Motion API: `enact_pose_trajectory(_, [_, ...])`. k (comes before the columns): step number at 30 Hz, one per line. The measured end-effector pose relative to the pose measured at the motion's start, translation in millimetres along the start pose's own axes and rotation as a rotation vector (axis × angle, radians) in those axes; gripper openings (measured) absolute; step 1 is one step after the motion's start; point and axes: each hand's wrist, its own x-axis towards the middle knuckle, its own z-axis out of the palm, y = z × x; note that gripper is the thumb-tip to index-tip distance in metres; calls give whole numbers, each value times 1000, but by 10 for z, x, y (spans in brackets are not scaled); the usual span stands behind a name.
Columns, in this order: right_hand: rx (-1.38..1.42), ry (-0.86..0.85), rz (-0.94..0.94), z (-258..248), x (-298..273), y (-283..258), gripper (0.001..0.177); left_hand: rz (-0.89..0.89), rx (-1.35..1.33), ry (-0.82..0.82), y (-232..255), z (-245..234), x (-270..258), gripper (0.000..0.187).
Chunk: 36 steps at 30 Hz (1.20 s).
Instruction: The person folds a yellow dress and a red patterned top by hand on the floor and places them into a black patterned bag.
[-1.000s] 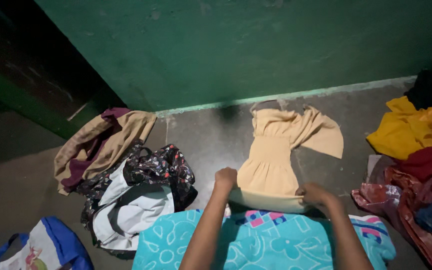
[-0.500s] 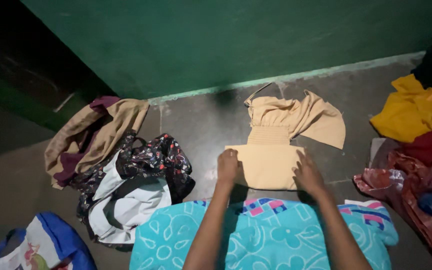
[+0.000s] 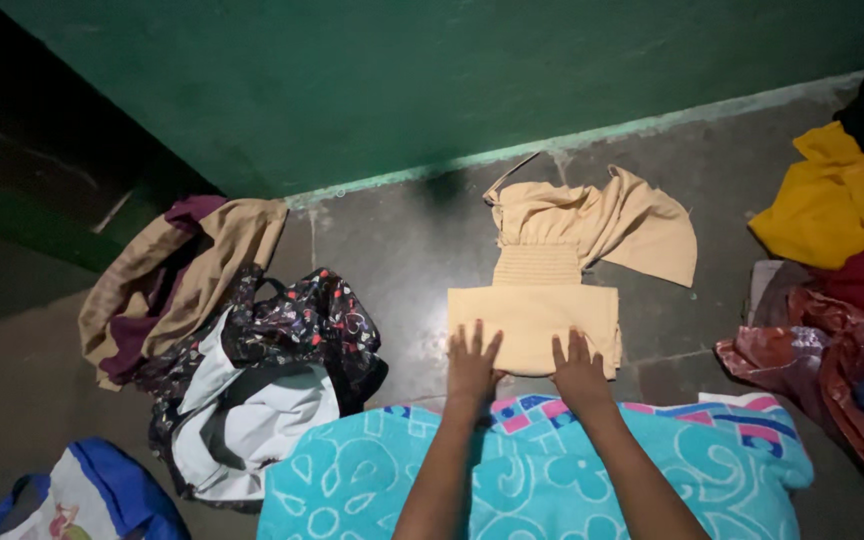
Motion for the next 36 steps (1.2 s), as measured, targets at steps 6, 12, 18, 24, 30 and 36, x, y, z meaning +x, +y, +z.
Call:
enact_pose_trajectory(6, [-131,-38,26,205,141,0,65,-155,-27,79,-202,-99,-248,78])
enact_pose_trajectory(12, [126,96,-21,-79,-118,169,63,-192,-253,340,-202,-62,-272,62])
enact_pose_trajectory(18, [546,318,-59,-88,-342,263,59,-576,-989,423,-315,403,-59,34])
enact_pose_trajectory(24, [523,228,-51,-29,-347,263,63,-272,-1589,591,-246,363,-54,36])
enact_pose_trajectory(30, [486,161,-17,-123,-372,246,62,-480,-1063,437,-129,13,-102,34])
enact_pose_trajectory(36, [726,208,-16,-519,-464,156,57,-321,-978,354,-279,-238,-194,54])
